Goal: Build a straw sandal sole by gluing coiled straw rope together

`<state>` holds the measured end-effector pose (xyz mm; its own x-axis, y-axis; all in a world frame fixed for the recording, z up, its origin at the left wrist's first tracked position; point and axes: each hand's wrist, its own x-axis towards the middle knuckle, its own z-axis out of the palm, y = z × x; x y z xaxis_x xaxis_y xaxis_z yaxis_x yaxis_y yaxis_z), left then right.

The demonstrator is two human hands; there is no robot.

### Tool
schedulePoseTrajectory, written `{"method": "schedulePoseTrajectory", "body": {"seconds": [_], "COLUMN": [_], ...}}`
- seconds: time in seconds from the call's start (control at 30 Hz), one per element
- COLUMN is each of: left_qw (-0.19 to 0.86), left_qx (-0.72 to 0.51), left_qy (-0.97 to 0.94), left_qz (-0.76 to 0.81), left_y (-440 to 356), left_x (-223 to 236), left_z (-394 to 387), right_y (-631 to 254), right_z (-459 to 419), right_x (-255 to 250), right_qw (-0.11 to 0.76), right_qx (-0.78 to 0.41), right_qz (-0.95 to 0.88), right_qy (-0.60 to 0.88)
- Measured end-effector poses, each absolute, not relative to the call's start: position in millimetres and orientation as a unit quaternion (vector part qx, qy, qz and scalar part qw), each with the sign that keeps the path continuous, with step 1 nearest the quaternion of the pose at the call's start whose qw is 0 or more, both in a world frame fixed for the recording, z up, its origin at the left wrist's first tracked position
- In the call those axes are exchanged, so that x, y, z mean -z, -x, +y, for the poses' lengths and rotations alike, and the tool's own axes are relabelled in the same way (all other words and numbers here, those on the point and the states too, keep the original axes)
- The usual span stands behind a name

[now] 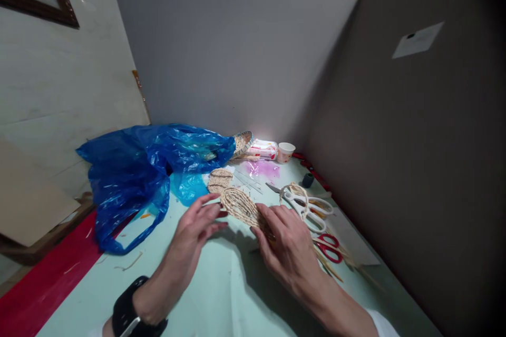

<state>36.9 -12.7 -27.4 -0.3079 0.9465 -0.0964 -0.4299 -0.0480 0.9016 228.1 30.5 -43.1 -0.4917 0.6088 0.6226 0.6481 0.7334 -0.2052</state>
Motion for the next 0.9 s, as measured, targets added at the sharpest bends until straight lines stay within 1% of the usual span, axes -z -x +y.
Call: {"method": "schedulePoseTrajectory", "body": {"seconds": [0.07, 0.17, 0.3, 0.43, 0.7, 0.9], "left_qw": [0.454, 0.392, 0.365, 0.379, 0.466, 0.504], "left_qx": [-0.702, -0.732, -0.74, -0.719, -0.65, -0.635], "left_qy": [-0.253, -0.226, -0.233, -0.258, -0.333, -0.376], "left_qz": [0.488, 0.51, 0.515, 0.522, 0.5, 0.448], "left_y": [-21.6, 1.4, 15.6, 8.6, -32.8, -63.6], "left_x": [28.5, 29.6, 28.0, 27.8, 44.7, 38.2], "left_z": [-8.6, -3.8, -1.7, -1.6, -2.4, -13.0], "right_y": [-228.9, -230.3, -233.0, -233.9, -226.0, -223.1], "right_z": [33.8, 38.0, 41.7, 42.3, 34.7, 29.7], "right_x": [43.5, 42.4, 38.3, 36.1, 40.5, 43.7], "right_qw": [0.35, 0.352, 0.354, 0.369, 0.413, 0.414], "right_qx": [0.025, 0.024, 0.017, 0.01, 0.002, 0.024], "right_qz": [-0.858, -0.851, -0.844, -0.836, -0.828, -0.834], "right_qy": [0.375, 0.388, 0.403, 0.405, 0.378, 0.364]}}
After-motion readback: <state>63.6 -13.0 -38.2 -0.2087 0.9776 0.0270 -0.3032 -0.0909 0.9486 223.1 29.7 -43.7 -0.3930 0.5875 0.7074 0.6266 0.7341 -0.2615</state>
